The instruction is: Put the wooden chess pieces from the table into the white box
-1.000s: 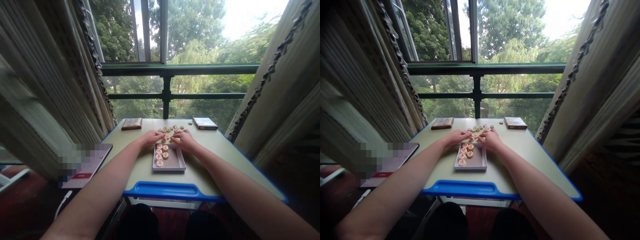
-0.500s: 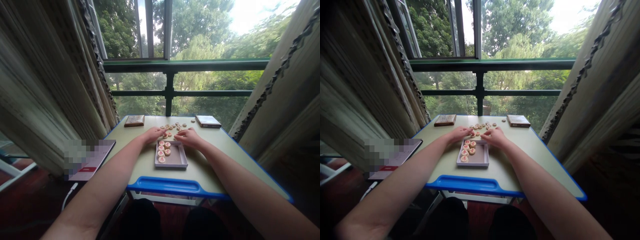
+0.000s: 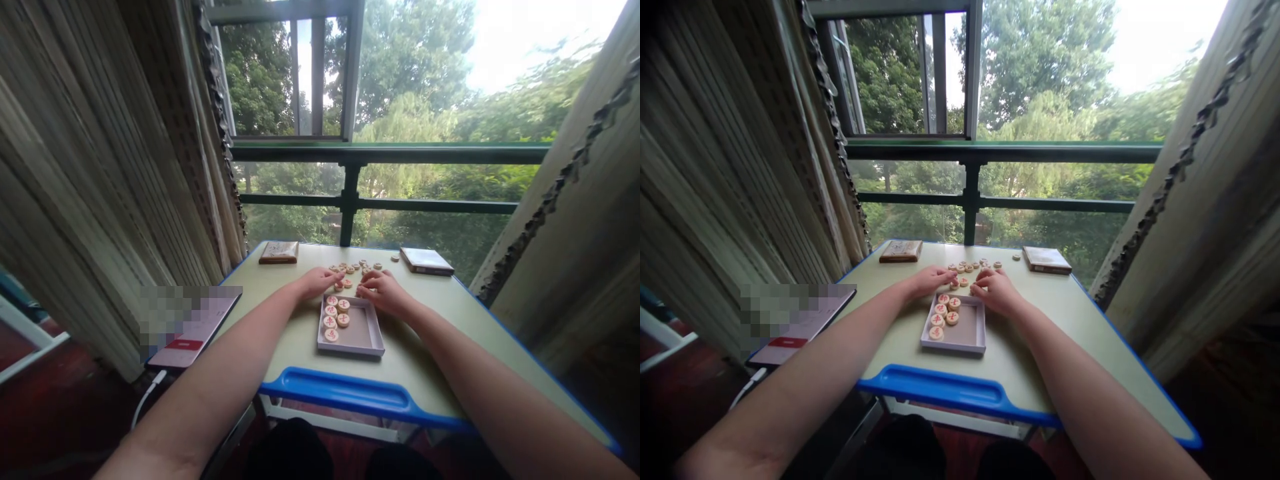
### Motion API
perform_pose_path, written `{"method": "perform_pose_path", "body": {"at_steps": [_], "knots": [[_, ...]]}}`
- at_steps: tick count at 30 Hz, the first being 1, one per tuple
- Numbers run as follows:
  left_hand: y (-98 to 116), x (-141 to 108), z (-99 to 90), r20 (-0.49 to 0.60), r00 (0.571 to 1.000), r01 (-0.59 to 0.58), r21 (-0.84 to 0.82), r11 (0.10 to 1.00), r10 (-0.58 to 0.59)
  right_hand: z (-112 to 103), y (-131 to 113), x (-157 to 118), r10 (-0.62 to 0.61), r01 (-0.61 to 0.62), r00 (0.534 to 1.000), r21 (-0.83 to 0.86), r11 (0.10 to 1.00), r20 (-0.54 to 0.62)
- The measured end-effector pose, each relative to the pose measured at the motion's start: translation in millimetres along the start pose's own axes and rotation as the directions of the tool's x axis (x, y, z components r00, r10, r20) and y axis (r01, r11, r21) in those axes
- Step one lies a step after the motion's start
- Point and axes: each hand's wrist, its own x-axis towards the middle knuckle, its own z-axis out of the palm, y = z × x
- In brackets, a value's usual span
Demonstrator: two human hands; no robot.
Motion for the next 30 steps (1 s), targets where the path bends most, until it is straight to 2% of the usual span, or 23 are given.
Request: {"method": "perform_pose_path", "body": {"at_steps": [4, 7, 13, 18, 22, 25, 30], "knots": [[0.9, -1.6, 0.7, -0.048, 0.999, 0.005, 0.022, 1.0, -0.004, 1.6, 2.6, 1.1, -0.046, 0.047, 0.998, 0.031, 0.998, -0.049], [3.5, -3.3, 1.3, -0.092, 0.996, -0.015, 0.04, 0.999, 0.019, 2.4, 3.0, 1.5, -0.06, 0.074, 0.99, 0.106, 0.992, -0.131], [14.7, -7.5, 2.0, -0.133, 0.986, -0.085, 0.137, 0.987, 0.104, 0.6, -4.2, -0.3, 0.052, 0.069, 0.947, 0.358, 0.931, -0.318], [26.1, -9.7, 0.9, -0.191, 0.95, -0.224, 0.129, 0.966, 0.246, -2.5, -22.3, -3.9, 0.087, 0.104, 0.961, 0.631, 0.769, -0.264], [25.1, -9.1, 1.1, -0.187, 0.95, -0.231, 0.113, 0.966, 0.249, -0.6, -26.8, -4.7, 0.133, 0.04, 0.978, 0.772, 0.634, -0.159], [21.3, -8.3, 1.7, -0.189, 0.951, -0.223, 0.122, 0.967, 0.243, 1.3, -23.5, -4.0, 0.182, -0.007, 0.971, 0.747, 0.664, -0.152], [24.0, -11.0, 1.6, -0.169, 0.952, -0.244, 0.091, 0.965, 0.257, -0.3, -22.5, -3.6, 0.165, -0.011, 0.97, 0.65, 0.76, -0.178]]}}
